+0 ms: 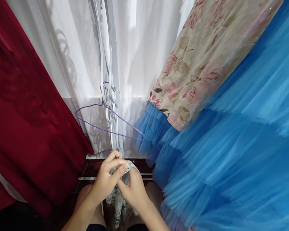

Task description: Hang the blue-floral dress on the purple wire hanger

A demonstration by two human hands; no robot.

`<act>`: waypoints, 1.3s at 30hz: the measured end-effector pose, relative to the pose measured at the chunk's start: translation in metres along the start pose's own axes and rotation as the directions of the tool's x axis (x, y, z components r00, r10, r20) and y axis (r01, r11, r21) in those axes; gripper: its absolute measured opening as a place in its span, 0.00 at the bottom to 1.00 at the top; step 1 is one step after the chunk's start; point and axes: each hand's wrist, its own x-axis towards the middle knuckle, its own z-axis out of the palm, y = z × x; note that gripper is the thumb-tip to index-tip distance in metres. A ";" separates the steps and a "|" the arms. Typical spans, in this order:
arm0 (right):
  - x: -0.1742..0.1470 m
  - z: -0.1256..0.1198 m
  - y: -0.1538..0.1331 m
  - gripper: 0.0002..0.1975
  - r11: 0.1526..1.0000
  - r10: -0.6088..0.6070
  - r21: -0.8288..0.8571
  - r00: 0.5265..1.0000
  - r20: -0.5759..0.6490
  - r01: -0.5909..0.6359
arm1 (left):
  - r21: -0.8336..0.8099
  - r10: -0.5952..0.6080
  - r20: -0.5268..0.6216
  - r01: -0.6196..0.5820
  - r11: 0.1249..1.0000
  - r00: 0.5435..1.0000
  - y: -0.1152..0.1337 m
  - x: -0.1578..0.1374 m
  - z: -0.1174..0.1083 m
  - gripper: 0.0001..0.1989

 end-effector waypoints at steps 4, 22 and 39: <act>0.004 -0.004 -0.005 0.08 0.998 0.032 -0.058 0.999 -0.004 -0.032 | -0.024 0.031 -0.095 -0.033 0.999 0.995 -0.005 0.000 0.000 0.11; 0.058 -0.149 -0.082 0.13 0.960 0.106 0.160 0.831 0.546 -0.228 | 0.141 0.029 0.321 -0.078 0.987 0.947 -0.016 -0.009 -0.037 0.19; 0.198 -0.091 -0.052 0.17 0.907 0.064 0.365 0.927 0.369 -0.208 | 0.434 -0.140 -0.068 0.156 0.887 0.988 -0.045 -0.003 -0.163 0.19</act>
